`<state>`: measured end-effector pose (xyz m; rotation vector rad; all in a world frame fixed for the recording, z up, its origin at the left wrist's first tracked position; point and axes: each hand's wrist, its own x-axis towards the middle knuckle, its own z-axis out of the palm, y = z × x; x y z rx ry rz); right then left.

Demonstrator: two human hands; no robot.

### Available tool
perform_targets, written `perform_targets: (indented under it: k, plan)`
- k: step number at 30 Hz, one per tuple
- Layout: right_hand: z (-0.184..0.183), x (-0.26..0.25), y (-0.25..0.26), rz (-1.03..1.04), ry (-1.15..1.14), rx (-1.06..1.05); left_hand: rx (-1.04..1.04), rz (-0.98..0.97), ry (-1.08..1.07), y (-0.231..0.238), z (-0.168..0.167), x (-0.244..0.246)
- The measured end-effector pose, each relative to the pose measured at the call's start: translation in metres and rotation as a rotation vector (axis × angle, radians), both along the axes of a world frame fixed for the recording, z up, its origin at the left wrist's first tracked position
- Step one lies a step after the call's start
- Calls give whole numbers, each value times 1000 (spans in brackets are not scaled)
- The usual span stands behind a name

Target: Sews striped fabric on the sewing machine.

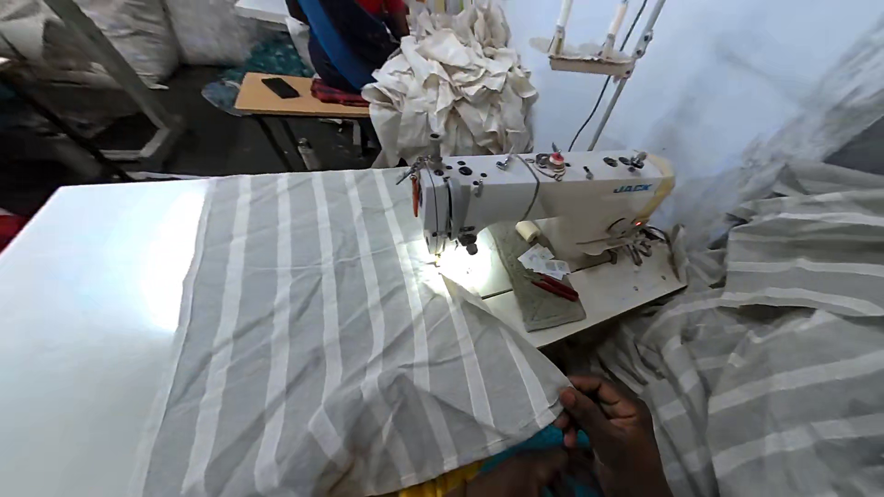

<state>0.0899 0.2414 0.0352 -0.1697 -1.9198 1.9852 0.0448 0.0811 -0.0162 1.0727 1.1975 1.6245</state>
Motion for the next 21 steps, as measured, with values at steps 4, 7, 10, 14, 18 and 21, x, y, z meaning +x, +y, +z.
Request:
perform_targets:
  k: [4,7,10,14,18,21]
  plan:
    - [-7,4,4,-101,28,132,208,584,-726,8,-12,1]
    - [-29,8,4,-208,226,502,100,696,-744,3,2,12]
    - [-43,13,3,-308,400,932,21,601,-769,-9,4,18]
    - [-42,17,8,-230,401,1025,58,521,-849,-16,2,17]
    - [-39,15,8,-70,53,532,-26,554,-754,-13,7,11]
    - [-29,17,15,38,-201,352,-219,670,-508,-33,-1,5]
